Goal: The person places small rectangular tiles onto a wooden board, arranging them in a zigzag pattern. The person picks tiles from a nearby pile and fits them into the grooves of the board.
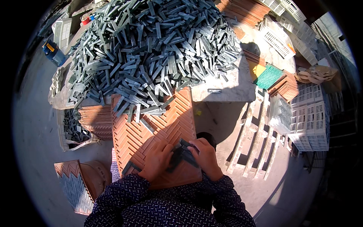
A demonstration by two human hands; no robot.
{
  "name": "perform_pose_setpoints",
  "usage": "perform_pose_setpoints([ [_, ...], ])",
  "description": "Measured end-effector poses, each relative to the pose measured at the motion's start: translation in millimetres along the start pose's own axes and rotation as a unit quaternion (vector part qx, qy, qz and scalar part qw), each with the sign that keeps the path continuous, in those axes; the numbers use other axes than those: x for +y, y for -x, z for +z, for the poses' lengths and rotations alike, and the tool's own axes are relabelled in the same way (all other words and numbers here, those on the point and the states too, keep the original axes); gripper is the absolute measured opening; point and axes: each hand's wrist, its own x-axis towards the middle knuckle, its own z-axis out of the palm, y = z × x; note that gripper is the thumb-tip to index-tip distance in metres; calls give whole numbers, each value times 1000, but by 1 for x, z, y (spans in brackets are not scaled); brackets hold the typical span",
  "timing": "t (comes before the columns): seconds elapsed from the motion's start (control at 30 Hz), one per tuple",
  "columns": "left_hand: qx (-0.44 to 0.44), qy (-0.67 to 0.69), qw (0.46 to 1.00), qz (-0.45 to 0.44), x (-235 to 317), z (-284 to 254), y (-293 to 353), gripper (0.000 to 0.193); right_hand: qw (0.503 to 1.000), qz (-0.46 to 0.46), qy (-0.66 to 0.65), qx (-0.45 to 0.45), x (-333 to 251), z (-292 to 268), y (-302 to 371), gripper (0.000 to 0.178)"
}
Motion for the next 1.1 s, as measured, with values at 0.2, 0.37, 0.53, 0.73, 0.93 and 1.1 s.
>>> perform_pose_setpoints([
  [0.2, 7, 16, 999, -45, -1, 4, 4, 22, 997, 13, 77, -28, -7, 2, -1, 20],
  [0.37, 1, 25, 1000, -18, -3, 2, 2, 23, 994, 29, 88, -55, -12, -7, -2, 17],
  [0.53, -12, 32, 998, -54, 3, 0, 1, 25, 993, 33, 104, -48, -11, -5, -2, 17],
  [0.73, -30, 37, 995, -82, 5, 4, -2, 27, 994, 33, 89, -52, -11, -5, -3, 17],
  [0.93, -19, 57, 997, -57, 4, 5, -1, 26, 996, 46, 56, -52, -11, -7, -1, 17],
  [1.1, -23, 71, 996, -50, 6, 5, -3, 24, 997, 46, 45, -36, -8, -4, 2, 19],
])
